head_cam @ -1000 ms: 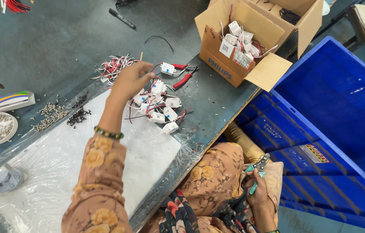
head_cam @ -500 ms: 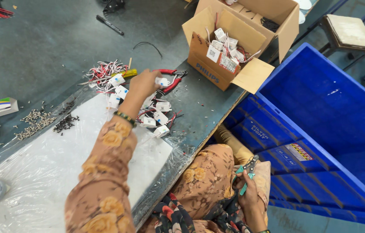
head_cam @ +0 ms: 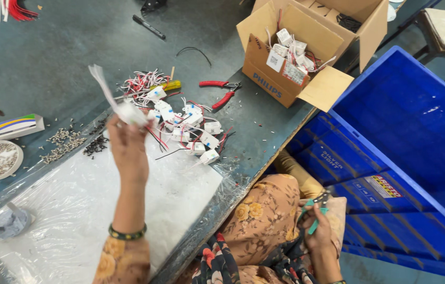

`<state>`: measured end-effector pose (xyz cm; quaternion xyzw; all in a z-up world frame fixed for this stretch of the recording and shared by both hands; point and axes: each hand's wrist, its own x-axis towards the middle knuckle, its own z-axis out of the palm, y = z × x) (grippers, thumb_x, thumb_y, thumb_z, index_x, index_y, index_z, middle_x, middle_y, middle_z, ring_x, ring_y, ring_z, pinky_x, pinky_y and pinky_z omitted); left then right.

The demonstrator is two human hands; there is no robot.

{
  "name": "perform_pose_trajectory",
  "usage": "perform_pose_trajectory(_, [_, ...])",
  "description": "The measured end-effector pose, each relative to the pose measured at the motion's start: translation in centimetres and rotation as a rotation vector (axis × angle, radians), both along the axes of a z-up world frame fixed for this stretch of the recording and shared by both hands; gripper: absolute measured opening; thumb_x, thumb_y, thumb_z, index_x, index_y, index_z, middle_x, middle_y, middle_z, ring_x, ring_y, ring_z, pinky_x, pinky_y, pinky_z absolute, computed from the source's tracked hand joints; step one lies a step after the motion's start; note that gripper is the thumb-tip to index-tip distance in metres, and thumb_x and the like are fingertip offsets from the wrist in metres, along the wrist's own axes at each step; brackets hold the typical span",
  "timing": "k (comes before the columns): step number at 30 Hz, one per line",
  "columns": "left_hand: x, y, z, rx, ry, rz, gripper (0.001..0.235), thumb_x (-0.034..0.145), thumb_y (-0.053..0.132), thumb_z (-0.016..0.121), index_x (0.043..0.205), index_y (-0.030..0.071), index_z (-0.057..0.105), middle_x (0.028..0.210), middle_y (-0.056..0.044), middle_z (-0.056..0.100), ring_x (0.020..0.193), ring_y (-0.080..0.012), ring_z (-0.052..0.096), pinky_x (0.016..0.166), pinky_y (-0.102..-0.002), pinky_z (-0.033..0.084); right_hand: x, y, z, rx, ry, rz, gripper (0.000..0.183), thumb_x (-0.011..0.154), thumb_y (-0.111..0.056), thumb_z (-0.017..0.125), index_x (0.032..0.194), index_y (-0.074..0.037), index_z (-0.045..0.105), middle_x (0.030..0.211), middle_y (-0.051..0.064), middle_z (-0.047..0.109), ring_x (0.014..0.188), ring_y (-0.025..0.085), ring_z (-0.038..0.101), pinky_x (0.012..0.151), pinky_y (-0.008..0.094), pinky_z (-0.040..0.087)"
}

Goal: The person strips insulation from the ends of red and white wires attached to small white electrical components using wire cutters. The person repeatedly picks up components from a pile on the table, trims the wires, and places them back down.

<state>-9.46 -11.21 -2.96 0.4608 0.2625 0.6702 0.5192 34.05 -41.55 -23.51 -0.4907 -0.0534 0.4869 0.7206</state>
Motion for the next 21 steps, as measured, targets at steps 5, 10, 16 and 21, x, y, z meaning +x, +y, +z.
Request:
perform_pose_trajectory(5, [4.1, -4.2, -3.0, -0.02, 0.397, -0.372, 0.037, 0.099, 0.016, 0.066, 0.134, 0.004, 0.058, 0.116, -0.01, 0.068, 0.105, -0.0191, 0.07, 0.095, -0.033, 0.055, -0.6, 2.1, 5.3, -0.078, -0.324, -0.027, 0.03, 0.107, -0.031, 0.065, 0.101, -0.002, 0.073, 0.081, 0.004, 0.06, 0.068, 0.016, 0.052, 0.058, 0.031, 0.038])
perform_pose_trajectory(10, [6.9, -7.9, -1.8, 0.183, 0.674, -0.676, 0.042, 0.093, 0.018, 0.073, 0.132, 0.009, 0.062, 0.12, -0.008, 0.07, 0.095, -0.0183, 0.069, 0.085, -0.031, 0.056, -7.8, 6.6, 12.6, -0.062, -0.634, 0.072, 0.036, 0.103, -0.03, 0.072, 0.113, 0.004, 0.079, 0.079, 0.005, 0.053, 0.07, 0.012, 0.045, 0.062, 0.028, 0.033])
perform_pose_trajectory(16, [6.9, -8.5, 2.0, 0.161, 0.859, -0.746, 0.039, 0.092, 0.024, 0.072, 0.128, 0.011, 0.064, 0.109, -0.008, 0.07, 0.085, -0.0187, 0.068, 0.075, -0.032, 0.056, -15.9, 12.8, 15.6, 0.257, -0.452, 0.196, 0.028, 0.095, -0.024, 0.073, 0.104, 0.003, 0.074, 0.12, 0.011, 0.068, 0.1, 0.019, 0.065, 0.09, 0.035, 0.052])
perform_pose_trajectory(21, [5.2, -7.2, 2.1, -0.106, 1.068, -1.064, 0.03, 0.093, 0.03, 0.07, 0.109, 0.006, 0.066, 0.079, -0.009, 0.074, 0.071, -0.0212, 0.072, 0.066, -0.035, 0.056, -15.3, 13.2, 14.7, 0.383, -0.332, 0.356, 0.019, 0.088, -0.01, 0.08, 0.1, 0.003, 0.072, 0.121, 0.011, 0.066, 0.105, 0.021, 0.067, 0.095, 0.037, 0.055])
